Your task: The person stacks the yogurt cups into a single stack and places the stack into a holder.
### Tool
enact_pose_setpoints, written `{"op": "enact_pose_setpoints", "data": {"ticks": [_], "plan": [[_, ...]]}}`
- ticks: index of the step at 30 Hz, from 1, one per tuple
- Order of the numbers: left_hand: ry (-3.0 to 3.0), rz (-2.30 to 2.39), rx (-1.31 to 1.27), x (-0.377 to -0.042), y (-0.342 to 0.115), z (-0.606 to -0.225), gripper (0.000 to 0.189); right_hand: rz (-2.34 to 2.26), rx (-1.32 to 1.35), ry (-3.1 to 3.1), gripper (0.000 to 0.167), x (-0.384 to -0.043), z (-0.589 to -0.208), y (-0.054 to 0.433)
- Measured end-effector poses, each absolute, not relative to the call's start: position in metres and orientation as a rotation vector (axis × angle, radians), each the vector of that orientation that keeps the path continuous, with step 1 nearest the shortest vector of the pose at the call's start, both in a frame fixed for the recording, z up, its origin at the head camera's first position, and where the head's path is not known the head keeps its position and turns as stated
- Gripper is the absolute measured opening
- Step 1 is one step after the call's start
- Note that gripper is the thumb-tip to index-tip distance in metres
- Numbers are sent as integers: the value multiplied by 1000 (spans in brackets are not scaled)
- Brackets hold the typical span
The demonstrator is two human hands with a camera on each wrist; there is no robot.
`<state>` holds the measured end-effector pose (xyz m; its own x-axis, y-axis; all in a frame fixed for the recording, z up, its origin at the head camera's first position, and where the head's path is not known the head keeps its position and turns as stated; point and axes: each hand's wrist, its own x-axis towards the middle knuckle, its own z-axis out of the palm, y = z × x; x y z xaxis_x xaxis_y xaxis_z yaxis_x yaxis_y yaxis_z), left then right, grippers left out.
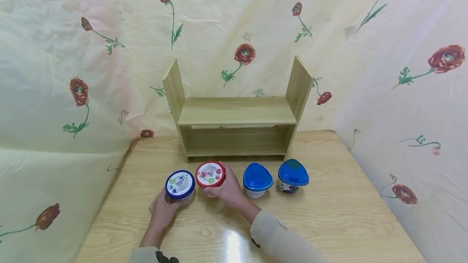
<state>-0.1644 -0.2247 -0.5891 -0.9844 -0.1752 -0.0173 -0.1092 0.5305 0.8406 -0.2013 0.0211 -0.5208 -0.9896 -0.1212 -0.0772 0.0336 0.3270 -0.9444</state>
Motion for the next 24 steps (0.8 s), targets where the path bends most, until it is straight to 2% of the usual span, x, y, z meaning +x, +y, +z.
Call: {"op": "enact_pose_setpoints", "data": {"ticks": [24], "plan": [[-2703,-1444,250,-162,-220,-587,93,-1822,-211,2425,103,-207,-482,2]]}}
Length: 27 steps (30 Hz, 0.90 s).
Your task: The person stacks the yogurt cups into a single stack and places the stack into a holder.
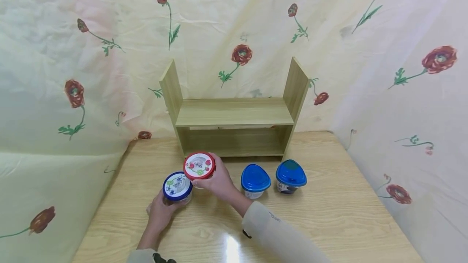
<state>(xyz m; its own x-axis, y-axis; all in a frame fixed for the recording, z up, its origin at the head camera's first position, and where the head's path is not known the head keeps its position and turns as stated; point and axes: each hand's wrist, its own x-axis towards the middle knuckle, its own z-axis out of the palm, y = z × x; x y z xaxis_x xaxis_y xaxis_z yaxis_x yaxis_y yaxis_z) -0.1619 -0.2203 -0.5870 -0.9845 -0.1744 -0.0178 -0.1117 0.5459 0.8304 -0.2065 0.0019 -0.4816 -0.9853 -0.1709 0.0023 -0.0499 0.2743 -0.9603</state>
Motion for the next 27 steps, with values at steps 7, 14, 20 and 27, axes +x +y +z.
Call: {"op": "enact_pose_setpoints", "data": {"ticks": [7,14,20,27], "plan": [[-2702,-1442,244,-161,-221,-585,91,-1814,-253,2444,103,-209,-477,-4],[-2702,-1444,217,-161,-222,-587,87,-1835,-328,2404,103,-207,-472,-10],[-2698,-1471,215,-161,-223,-588,89,-1806,-366,2406,105,-206,-474,-19],[-2687,-1476,211,-160,-223,-589,88,-1790,-420,2412,103,-205,-474,-27]]}}
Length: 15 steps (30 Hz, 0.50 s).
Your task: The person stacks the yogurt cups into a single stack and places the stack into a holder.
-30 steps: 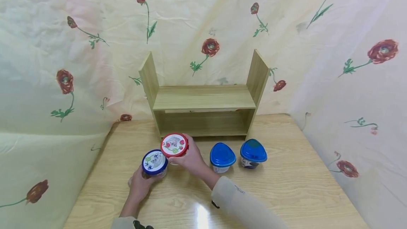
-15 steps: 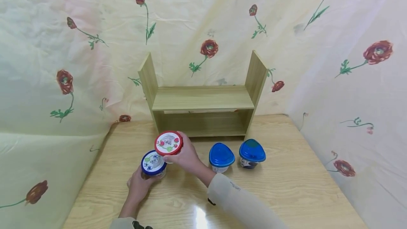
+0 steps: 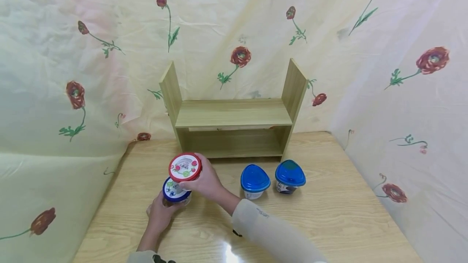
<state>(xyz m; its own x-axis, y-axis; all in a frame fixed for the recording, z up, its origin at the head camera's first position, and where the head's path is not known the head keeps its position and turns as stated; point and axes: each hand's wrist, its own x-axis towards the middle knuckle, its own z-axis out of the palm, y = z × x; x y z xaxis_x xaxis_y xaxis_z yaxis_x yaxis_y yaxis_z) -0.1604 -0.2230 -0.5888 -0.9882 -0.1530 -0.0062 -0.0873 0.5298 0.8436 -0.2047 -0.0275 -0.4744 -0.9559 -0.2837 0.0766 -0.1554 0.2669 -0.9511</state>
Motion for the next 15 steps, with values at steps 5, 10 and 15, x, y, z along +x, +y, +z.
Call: {"op": "enact_pose_setpoints", "data": {"ticks": [5,10,15], "plan": [[-2671,-1487,216,-161,-223,-590,89,-1795,-454,2418,103,-205,-473,-36],[-2669,-1473,197,-161,-224,-590,87,-1772,-461,2429,106,-204,-474,-43],[-2670,-1481,173,-161,-225,-592,82,-1755,-469,2424,103,-201,-477,-48]]}}
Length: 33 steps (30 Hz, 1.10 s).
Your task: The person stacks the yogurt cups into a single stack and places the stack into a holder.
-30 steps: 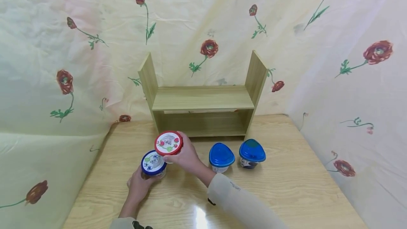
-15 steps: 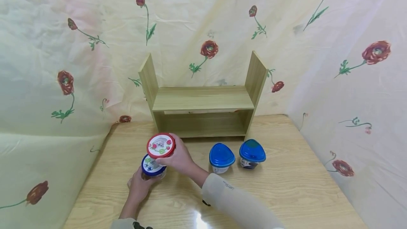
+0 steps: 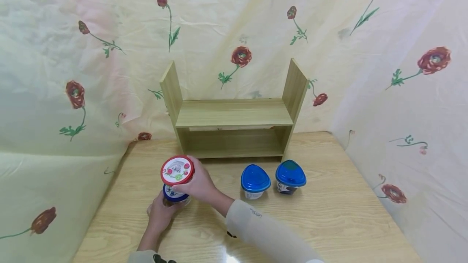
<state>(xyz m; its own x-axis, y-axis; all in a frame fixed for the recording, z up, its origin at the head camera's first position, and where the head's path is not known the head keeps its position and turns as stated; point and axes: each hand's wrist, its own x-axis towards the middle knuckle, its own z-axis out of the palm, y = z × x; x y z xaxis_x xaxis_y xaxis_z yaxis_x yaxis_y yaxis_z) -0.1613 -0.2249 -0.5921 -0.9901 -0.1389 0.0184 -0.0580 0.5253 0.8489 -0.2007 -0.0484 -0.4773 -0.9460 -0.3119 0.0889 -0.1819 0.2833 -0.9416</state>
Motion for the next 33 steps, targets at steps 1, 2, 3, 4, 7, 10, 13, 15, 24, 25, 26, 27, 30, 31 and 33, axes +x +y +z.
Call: {"op": "enact_pose_setpoints", "data": {"ticks": [1,2,3,4,7,10,13,15,24,25,26,27,30,31,33], "plan": [[-2672,-1484,172,-162,-225,-592,83,-1751,-472,2424,102,-200,-478,-49],[-2675,-1482,174,-162,-225,-592,83,-1745,-476,2426,102,-200,-478,-50],[-2679,-1479,178,-162,-225,-592,83,-1742,-479,2425,102,-199,-478,-51],[-2682,-1476,180,-162,-225,-592,84,-1740,-485,2427,102,-199,-479,-51],[-2691,-1460,182,-161,-225,-592,86,-1743,-498,2425,102,-198,-480,-53],[-2699,-1440,188,-161,-225,-591,86,-1748,-522,2424,101,-198,-481,-54],[-2703,-1430,191,-161,-225,-591,85,-1749,-524,2427,102,-198,-482,-56],[-2702,-1428,190,-161,-225,-592,84,-1750,-517,2426,103,-197,-481,-56],[-2704,-1433,188,-161,-224,-592,82,-1760,-493,2391,102,-196,-482,-58],[-2705,-1433,189,-161,-224,-592,82,-1763,-491,2387,101,-195,-482,-58],[-2706,-1432,188,-161,-224,-592,82,-1766,-490,2383,102,-195,-483,-58],[-2705,-1430,188,-161,-224,-592,81,-1767,-488,2381,102,-195,-483,-59],[-2704,-1422,179,-161,-224,-592,80,-1767,-493,2374,102,-195,-484,-59],[-2703,-1418,178,-161,-224,-591,80,-1766,-495,2374,103,-195,-484,-59],[-2705,-1410,175,-161,-224,-591,80,-1760,-497,2372,103,-195,-484,-59]]}}
